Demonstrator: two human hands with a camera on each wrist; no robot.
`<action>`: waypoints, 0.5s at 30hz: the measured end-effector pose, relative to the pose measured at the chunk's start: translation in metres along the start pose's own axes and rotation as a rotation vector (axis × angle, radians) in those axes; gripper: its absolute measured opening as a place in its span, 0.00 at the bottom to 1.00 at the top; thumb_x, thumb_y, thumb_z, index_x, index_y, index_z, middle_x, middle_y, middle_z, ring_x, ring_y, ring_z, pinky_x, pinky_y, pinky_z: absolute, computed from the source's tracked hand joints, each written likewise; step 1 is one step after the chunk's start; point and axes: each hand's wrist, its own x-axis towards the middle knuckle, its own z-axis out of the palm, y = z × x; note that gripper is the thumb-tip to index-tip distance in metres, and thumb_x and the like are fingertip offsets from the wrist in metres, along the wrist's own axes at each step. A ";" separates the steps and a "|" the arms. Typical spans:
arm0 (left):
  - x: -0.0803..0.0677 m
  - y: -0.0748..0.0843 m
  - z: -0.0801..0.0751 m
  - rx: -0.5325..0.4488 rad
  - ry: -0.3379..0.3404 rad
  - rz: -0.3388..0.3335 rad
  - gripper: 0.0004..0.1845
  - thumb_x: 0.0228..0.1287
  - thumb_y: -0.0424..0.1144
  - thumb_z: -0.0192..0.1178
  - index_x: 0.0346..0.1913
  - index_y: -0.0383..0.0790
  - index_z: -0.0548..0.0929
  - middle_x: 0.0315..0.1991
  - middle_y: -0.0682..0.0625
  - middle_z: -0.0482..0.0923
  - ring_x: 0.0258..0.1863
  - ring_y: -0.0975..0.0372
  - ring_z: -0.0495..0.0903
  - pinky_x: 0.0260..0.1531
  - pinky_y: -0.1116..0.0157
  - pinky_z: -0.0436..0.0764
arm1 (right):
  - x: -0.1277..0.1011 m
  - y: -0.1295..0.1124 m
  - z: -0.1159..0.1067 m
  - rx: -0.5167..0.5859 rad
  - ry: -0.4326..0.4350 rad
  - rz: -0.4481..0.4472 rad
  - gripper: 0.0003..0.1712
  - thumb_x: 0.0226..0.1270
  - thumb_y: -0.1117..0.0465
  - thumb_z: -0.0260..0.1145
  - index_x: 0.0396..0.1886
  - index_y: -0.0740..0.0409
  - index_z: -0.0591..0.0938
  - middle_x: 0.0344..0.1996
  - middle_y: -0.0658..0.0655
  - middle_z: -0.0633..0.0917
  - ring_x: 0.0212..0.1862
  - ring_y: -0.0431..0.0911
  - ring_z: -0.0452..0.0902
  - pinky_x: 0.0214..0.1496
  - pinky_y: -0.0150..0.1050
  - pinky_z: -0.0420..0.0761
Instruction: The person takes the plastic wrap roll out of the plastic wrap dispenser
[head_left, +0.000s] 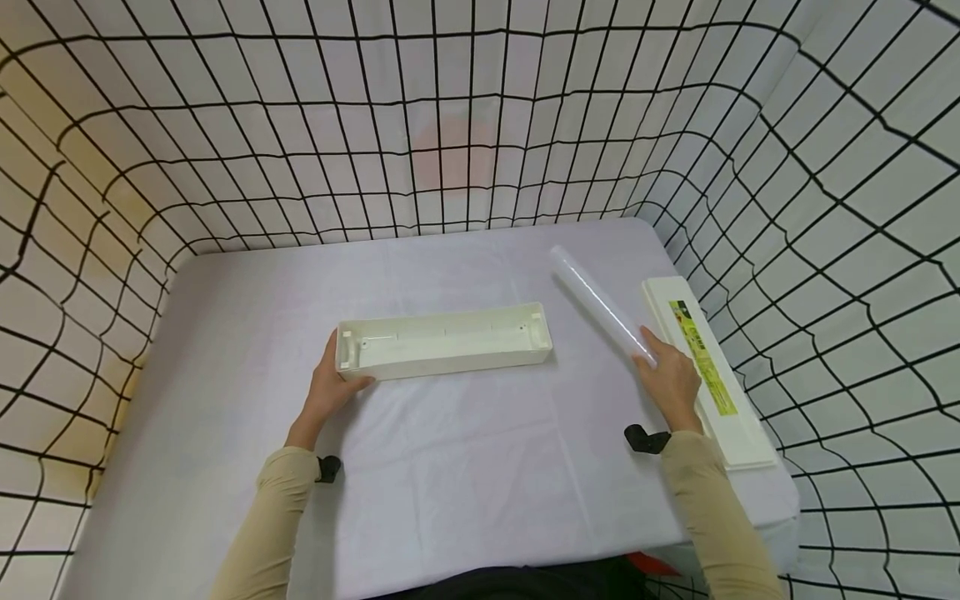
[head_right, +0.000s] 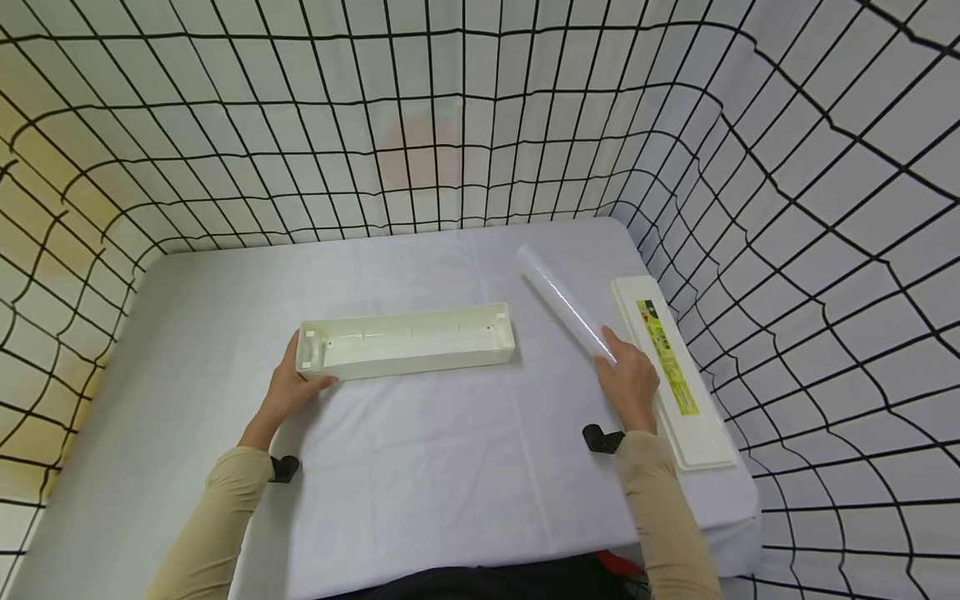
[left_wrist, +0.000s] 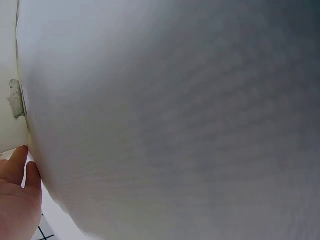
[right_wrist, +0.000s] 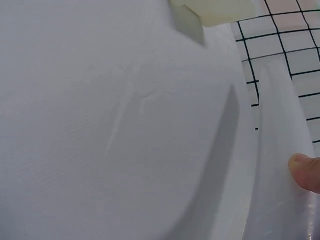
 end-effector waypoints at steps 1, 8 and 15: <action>0.000 0.000 0.000 -0.002 0.001 0.000 0.59 0.47 0.30 0.70 0.75 0.49 0.40 0.72 0.40 0.55 0.71 0.44 0.55 0.69 0.42 0.56 | -0.001 0.001 0.001 -0.002 0.000 0.011 0.30 0.59 0.56 0.66 0.63 0.47 0.73 0.54 0.68 0.79 0.44 0.68 0.78 0.36 0.59 0.74; -0.001 0.003 0.000 0.002 -0.001 -0.004 0.59 0.47 0.31 0.70 0.75 0.49 0.40 0.72 0.40 0.55 0.71 0.44 0.55 0.69 0.42 0.56 | -0.008 0.005 0.001 0.004 0.030 0.078 0.29 0.58 0.58 0.65 0.62 0.49 0.74 0.55 0.68 0.78 0.45 0.67 0.78 0.38 0.57 0.74; -0.001 0.003 -0.001 0.002 -0.006 -0.010 0.59 0.47 0.31 0.70 0.75 0.48 0.40 0.72 0.39 0.54 0.71 0.44 0.55 0.68 0.42 0.57 | -0.011 0.010 0.000 0.018 0.050 0.130 0.29 0.59 0.57 0.66 0.62 0.49 0.75 0.54 0.68 0.79 0.43 0.67 0.78 0.34 0.57 0.72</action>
